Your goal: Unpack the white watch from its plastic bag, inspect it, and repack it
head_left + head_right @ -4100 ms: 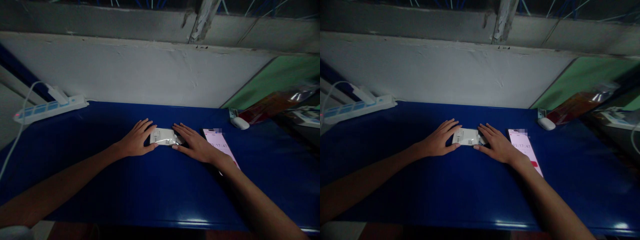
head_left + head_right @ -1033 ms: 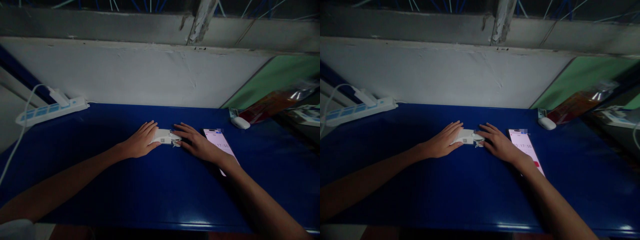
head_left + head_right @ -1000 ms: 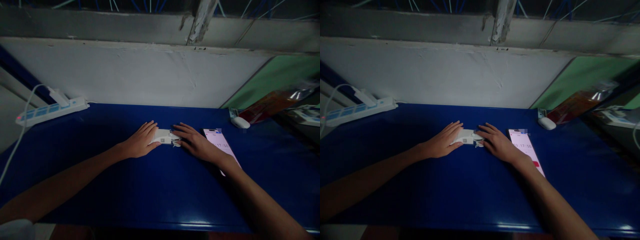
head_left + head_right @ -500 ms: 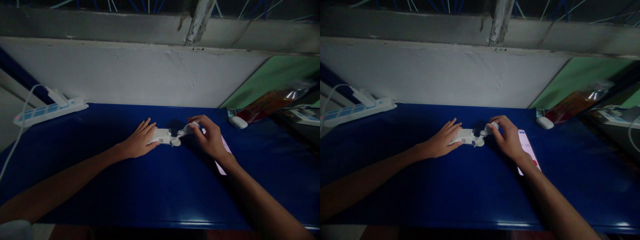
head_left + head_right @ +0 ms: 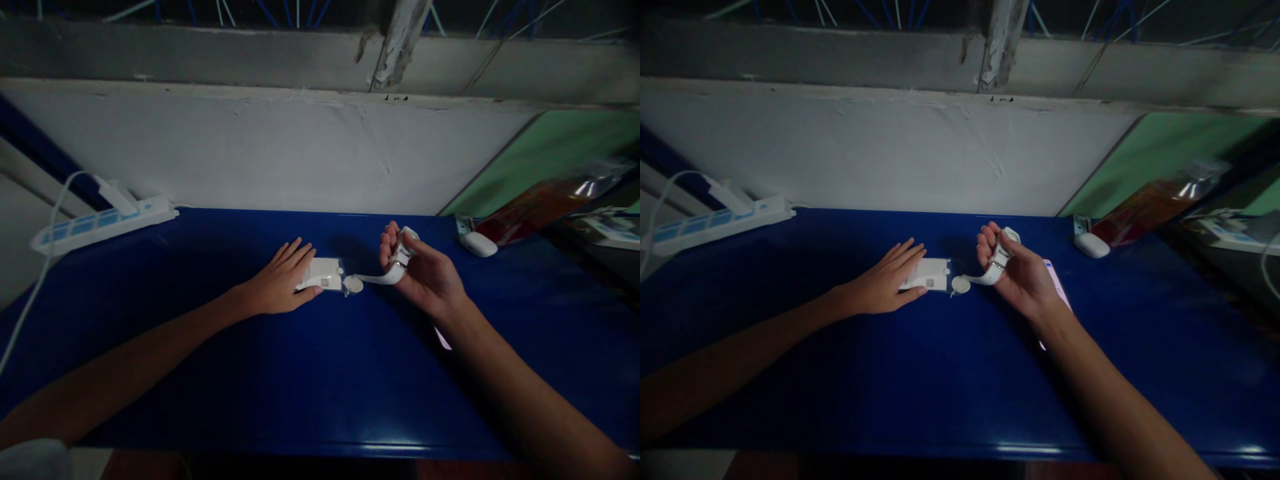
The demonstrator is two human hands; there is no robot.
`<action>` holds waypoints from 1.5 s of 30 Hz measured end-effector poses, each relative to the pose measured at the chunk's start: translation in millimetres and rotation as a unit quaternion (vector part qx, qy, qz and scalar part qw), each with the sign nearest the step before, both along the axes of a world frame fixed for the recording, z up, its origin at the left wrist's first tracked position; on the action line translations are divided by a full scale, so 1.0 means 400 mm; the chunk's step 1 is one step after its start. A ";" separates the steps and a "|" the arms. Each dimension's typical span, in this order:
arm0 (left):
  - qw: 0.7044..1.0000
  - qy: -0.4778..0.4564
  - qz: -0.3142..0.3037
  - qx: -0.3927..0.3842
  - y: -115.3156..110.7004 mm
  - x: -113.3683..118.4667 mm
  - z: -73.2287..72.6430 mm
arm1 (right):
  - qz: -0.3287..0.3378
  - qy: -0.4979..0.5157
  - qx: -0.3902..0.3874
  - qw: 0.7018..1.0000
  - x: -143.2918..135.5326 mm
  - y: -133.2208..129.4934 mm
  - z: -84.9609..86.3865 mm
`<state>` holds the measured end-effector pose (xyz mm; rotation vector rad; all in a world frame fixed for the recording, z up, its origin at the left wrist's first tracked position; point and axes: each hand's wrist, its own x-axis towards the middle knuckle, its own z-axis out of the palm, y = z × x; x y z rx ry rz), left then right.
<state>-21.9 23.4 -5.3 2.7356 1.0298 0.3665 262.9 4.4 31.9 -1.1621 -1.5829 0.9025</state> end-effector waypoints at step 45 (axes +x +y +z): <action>0.524 -0.471 0.109 -0.702 -0.086 0.107 0.069 | 0.250 0.407 -0.412 0.776 -0.235 0.097 0.049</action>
